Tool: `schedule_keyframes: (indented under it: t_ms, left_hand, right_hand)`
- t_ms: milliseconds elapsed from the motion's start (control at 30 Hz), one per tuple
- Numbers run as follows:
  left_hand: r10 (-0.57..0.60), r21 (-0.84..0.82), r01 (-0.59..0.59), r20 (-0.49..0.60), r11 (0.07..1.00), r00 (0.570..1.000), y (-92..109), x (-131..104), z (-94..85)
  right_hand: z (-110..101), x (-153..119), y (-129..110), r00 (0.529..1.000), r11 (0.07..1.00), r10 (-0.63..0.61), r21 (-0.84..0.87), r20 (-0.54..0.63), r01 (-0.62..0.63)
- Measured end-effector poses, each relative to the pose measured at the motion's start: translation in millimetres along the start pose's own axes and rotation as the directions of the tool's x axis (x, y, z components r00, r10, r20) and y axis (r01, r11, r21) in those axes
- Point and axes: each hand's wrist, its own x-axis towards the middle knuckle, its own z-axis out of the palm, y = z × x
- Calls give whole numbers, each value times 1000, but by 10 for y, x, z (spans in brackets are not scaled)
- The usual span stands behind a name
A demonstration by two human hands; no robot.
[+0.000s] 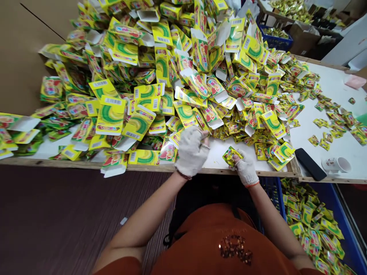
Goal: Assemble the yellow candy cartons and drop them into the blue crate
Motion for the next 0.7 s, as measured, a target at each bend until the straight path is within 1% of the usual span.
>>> schedule_keyframes:
  t_ms: [33, 67, 100, 133, 167, 200, 233, 267, 300, 333, 367, 400, 433, 467, 500, 533, 567, 600, 633, 667, 700]
  left_hand:
    - [-27, 167, 26, 4, 986, 1000, -105, 58, -92]
    - [-69, 313, 59, 23, 948, 997, -203, 101, -169]
    - [-112, 424, 81, 47, 902, 993, -286, 128, -231]
    - [-149, 494, 96, 70, 864, 986, -347, 137, -280]
    - [-171, 523, 100, 88, 846, 981, -381, 128, -319]
    - [-174, 510, 102, 96, 854, 980, -388, 103, -348]
    - [-169, 452, 109, 96, 886, 981, -369, 64, -366]
    - [-166, 337, 125, 96, 933, 981, -328, 13, -370]
    - [-171, 159, 153, 107, 975, 979, -272, -47, -355]
    - [-185, -69, 196, 141, 978, 973, -208, -113, -318]
    - [-197, -312, 252, 197, 916, 960, -142, -184, -256]
    - [-196, -525, 312, 265, 792, 944, -81, -257, -172]
    - [-182, -673, 365, 328, 643, 927, -30, -329, -72]
    - [-161, -757, 400, 373, 517, 914, 8, -395, 36]
    - [-138, -794, 424, 406, 435, 903, 32, -452, 138]
    - [-118, -805, 434, 425, 404, 898, 42, -495, 223]
    - [-106, -803, 428, 424, 415, 899, 39, -522, 283]
    - [-100, -788, 401, 403, 467, 910, 27, -531, 309]
    - [-96, -759, 345, 354, 552, 931, 9, -523, 302]
    - [-84, -701, 267, 284, 662, 955, -9, -499, 263]
    - [-43, -607, 166, 212, 777, 976, -22, -462, 201]
  right_hand:
    - [-27, 2, 16, 1000, 1000, -1, -7, -13, 1]
    - [-48, 4, 26, 1000, 1000, -4, -15, -9, 3]
    - [-63, 3, 30, 1000, 1000, -6, -22, 8, 6]
    - [-67, -2, 27, 999, 1000, -7, -25, 31, 8]
    - [-61, -13, 17, 998, 1000, -7, -20, 55, 8]
    - [-45, -31, 2, 997, 1000, -3, 0, 75, 3]
    - [-18, -54, -20, 996, 999, 6, 40, 90, -10]
    - [18, -83, -45, 994, 994, 20, 103, 109, -32]
    - [60, -115, -72, 989, 982, 36, 181, 141, -61]
    - [107, -147, -99, 981, 959, 50, 267, 190, -100]
    - [156, -176, -123, 965, 925, 65, 348, 254, -154]
    - [204, -200, -142, 942, 883, 82, 415, 324, -220]
    - [246, -215, -153, 916, 838, 102, 463, 389, -290]
    - [279, -220, -156, 891, 795, 123, 494, 436, -351]
    - [299, -214, -151, 877, 760, 143, 516, 459, -394]
    - [302, -198, -138, 876, 739, 160, 534, 454, -411]
    - [287, -175, -121, 887, 734, 172, 545, 428, -405]
    - [250, -148, -103, 905, 748, 178, 545, 386, -379]
    - [194, -121, -90, 925, 778, 179, 526, 336, -342]
    - [120, -97, -85, 943, 822, 172, 486, 286, -298]
    - [33, -78, -92, 958, 873, 156, 420, 241, -248]
